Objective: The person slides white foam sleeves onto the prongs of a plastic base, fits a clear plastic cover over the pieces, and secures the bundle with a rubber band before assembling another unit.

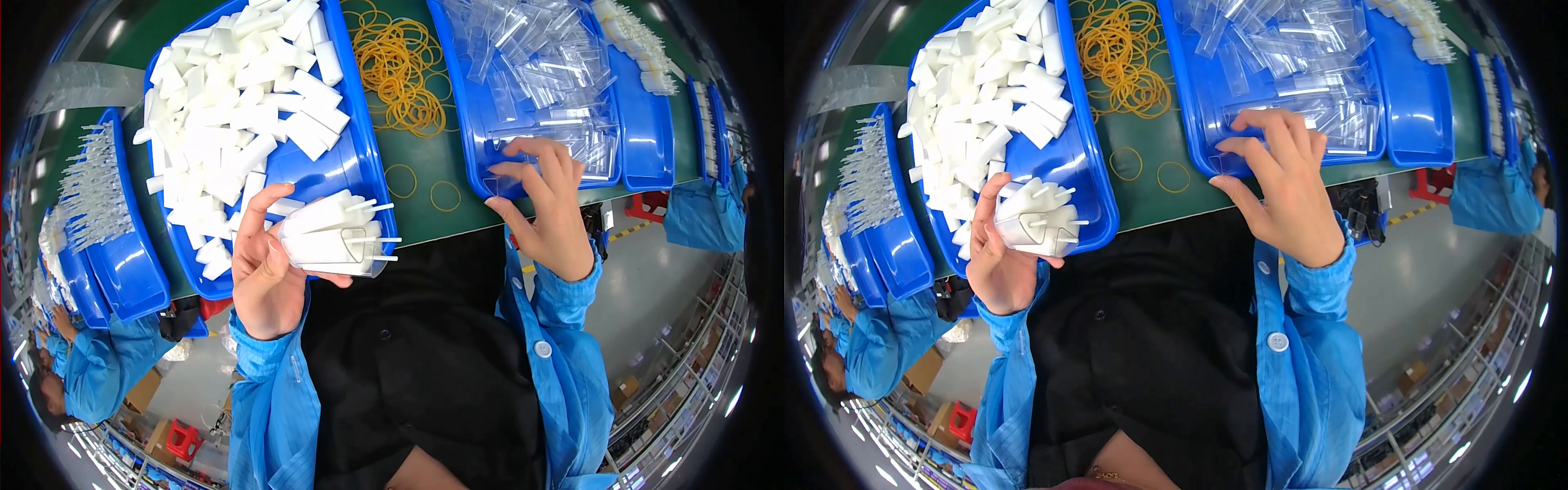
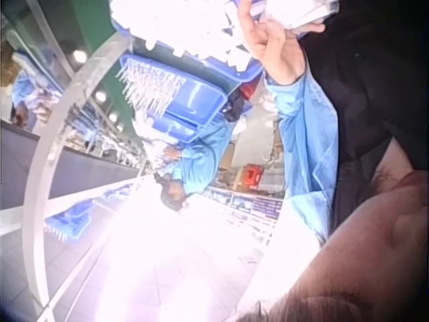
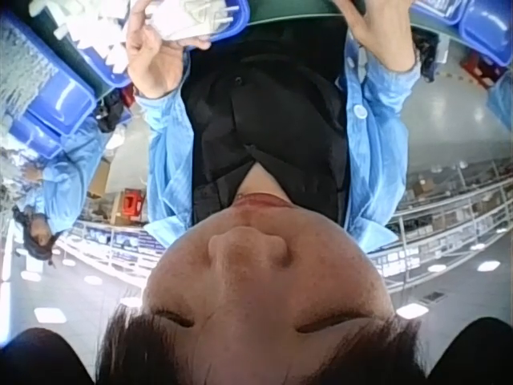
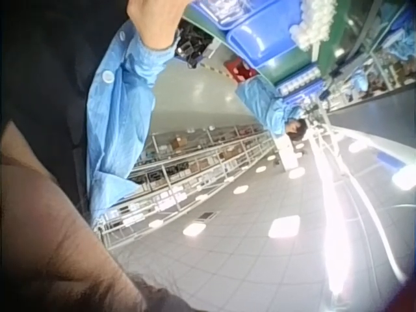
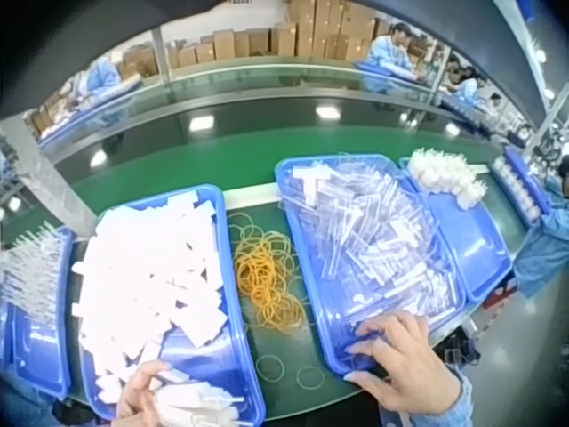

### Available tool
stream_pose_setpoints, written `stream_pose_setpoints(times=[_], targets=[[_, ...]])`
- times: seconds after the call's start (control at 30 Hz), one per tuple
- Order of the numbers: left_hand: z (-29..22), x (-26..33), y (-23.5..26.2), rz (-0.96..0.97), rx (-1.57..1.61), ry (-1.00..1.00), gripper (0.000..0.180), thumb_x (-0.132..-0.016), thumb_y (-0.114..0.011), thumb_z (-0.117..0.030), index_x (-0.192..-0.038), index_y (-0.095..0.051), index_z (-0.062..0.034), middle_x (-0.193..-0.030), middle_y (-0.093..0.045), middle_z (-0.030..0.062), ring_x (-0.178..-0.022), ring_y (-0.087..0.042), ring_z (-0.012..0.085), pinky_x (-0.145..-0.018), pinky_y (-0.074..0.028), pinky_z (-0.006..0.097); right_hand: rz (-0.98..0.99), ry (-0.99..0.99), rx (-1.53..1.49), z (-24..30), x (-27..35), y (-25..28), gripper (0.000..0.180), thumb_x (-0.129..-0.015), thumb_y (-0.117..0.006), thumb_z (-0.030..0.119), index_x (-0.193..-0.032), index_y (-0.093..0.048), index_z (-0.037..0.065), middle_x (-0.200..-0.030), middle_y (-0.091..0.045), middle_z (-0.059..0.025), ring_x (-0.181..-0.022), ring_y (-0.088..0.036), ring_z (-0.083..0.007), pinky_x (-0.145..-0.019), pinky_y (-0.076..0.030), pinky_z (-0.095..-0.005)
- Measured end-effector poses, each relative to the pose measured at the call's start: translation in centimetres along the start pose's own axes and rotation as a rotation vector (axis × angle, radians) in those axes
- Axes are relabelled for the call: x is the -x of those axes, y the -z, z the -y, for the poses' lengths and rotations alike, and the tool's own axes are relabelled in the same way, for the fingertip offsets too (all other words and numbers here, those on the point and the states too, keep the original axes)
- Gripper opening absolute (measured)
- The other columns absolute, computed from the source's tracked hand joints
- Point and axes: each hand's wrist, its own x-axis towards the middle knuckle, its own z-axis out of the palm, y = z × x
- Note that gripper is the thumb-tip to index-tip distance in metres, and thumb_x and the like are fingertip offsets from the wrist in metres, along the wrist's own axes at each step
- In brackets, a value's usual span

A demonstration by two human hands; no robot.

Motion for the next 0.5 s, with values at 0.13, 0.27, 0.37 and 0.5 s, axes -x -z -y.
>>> stream_pose_setpoints(times=[0.13,0.27,0.37,0.5], targets=[[0.2,-0.1,0.0,0.081,0.015,0.007,0.053,-0.082,-0.057,-0.019,-0.124,-0.034,0.0025,-0.114,-0.049,0.0282,-0.090,-0.060,0.0326,-0.060,-0.055,0.036,-0.008,0.057,-0.069,-0.9,0.0,-0.8,0.030,-0.065,-0.070,0.013,-0.092,-0.058,0.007,-0.098,-0.054,-0.0068,-0.095,-0.046,-0.0263,-0.075,-0.032,-0.0344],[1.0,-0.2,-0.3,0.075,-0.083,-0.034,0.047,-0.081,-0.058,-0.015,-0.120,-0.040,0.0024,-0.119,-0.044,0.0307,-0.094,-0.058,0.0324,-0.062,-0.055,0.036,-0.307,0.137,-0.230,-0.4,-0.7,-1.1,0.028,-0.064,-0.068,0.007,-0.090,-0.060,0.003,-0.093,-0.055,-0.0097,-0.083,-0.050,-0.0248,-0.071,-0.037,-0.0315],[1.2,-0.3,-0.6,0.131,-0.117,-0.116,0.038,-0.079,-0.061,-0.012,-0.112,-0.048,0.0015,-0.119,-0.043,0.0311,-0.098,-0.056,0.0329,-0.065,-0.055,0.037,-0.688,0.008,-0.495,1.2,-0.4,-1.2,0.022,-0.072,-0.061,0.003,-0.092,-0.057,-0.002,-0.087,-0.055,-0.0129,-0.079,-0.049,-0.0172,-0.070,-0.039,-0.0253],[1.5,-0.2,-0.4,0.156,-0.131,-0.158,0.036,-0.079,-0.061,-0.012,-0.111,-0.048,0.0009,-0.119,-0.043,0.0306,-0.098,-0.056,0.0340,-0.066,-0.055,0.039,-0.669,-0.036,-1.134,3.3,-1.6,-2.5,0.025,-0.077,-0.056,0.002,-0.099,-0.048,-0.007,-0.087,-0.056,-0.0127,-0.075,-0.050,-0.0118,-0.069,-0.042,-0.0228]])
